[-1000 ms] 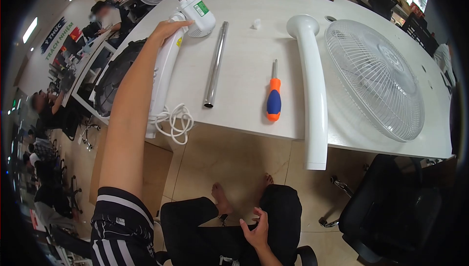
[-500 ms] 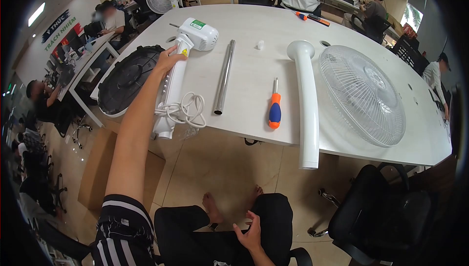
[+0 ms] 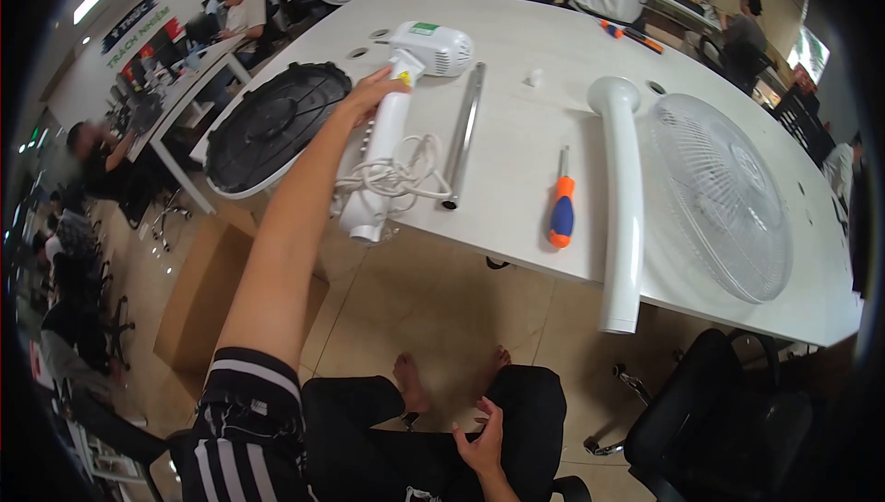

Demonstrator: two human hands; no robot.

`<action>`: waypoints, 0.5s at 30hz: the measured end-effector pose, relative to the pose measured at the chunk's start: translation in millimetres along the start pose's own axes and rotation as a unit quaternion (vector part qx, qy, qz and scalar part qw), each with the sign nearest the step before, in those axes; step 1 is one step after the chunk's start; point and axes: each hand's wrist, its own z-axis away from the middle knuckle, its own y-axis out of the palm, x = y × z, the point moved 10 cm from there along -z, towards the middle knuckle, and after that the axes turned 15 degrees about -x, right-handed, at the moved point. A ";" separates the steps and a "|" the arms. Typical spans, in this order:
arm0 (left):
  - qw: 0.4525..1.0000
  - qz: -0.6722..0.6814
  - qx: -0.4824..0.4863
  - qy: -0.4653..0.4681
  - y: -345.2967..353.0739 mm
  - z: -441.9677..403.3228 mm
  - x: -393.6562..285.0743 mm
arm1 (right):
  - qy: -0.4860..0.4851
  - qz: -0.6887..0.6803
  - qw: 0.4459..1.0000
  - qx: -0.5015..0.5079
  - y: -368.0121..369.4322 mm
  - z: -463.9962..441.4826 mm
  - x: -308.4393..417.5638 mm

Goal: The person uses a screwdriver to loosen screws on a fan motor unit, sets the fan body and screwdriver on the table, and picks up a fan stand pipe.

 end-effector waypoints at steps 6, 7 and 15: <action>0.975 -0.200 -0.088 0.038 -41.3 16.4 -16.1 | 0.013 0.006 1.000 0.007 0.0 -2.6 -2.4; 0.957 -0.246 -0.117 0.102 -55.3 26.0 -26.1 | 0.020 0.007 1.000 0.002 -0.2 -0.1 -2.9; 0.801 -0.274 -0.316 0.428 -193.7 239.3 -41.4 | 0.016 0.028 0.999 -0.001 2.0 1.4 -11.7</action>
